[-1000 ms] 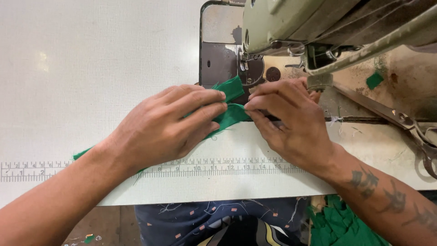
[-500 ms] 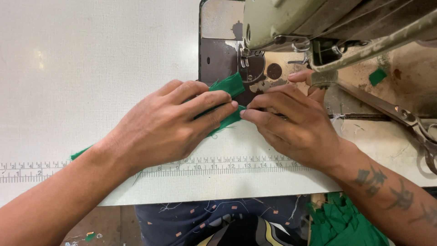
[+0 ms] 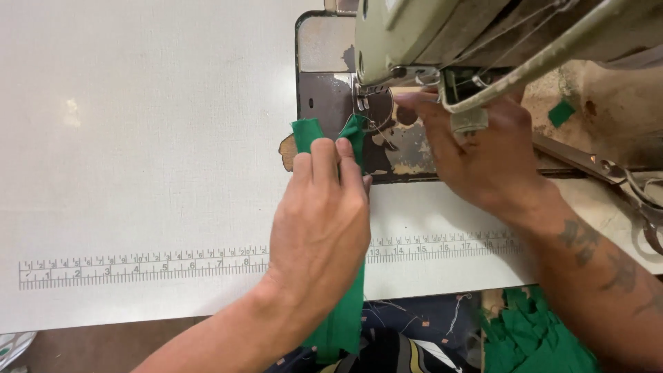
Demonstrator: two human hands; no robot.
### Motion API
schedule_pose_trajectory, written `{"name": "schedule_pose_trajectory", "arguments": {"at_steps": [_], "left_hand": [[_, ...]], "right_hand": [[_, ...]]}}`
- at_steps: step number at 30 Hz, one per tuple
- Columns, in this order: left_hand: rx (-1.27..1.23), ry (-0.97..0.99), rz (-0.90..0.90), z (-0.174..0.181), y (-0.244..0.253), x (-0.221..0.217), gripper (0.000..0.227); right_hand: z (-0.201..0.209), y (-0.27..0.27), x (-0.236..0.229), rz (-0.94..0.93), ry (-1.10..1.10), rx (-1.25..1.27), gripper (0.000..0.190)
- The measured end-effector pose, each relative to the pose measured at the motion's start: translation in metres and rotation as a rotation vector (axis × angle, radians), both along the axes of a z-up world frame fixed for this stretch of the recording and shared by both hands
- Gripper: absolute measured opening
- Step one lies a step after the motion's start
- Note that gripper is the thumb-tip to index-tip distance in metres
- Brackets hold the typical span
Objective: Inspecting a tote bag and sewing a zipper onto fabric strips using an industrial sewing machine.
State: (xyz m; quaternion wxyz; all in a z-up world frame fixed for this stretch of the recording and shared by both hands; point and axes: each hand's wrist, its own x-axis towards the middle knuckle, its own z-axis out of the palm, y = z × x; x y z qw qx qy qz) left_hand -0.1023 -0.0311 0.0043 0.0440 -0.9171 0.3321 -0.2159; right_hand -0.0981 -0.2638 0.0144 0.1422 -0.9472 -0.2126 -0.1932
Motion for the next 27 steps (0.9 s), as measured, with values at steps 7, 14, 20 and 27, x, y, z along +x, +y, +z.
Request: {"name": "schedule_pose_trajectory", "arguments": {"at_steps": [7, 14, 20, 27], "left_hand": [[-0.33, 0.641, -0.105, 0.025, 0.014, 0.035, 0.026], [-0.568, 0.618, -0.371, 0.003, 0.035, 0.08, 0.018], [-0.488, 0.408, -0.506, -0.004, 0.04, 0.077, 0.015], [-0.323, 0.318, -0.607, -0.001, 0.046, 0.09, 0.013]], "right_hand": [[-0.02, 0.027, -0.025, -0.065, 0.146, -0.02, 0.042], [-0.012, 0.021, -0.019, -0.045, 0.158, -0.197, 0.042], [-0.013, 0.02, -0.021, -0.046, 0.234, -0.1, 0.041], [-0.006, 0.024, -0.018, -0.017, 0.292, 0.033, 0.04]]}}
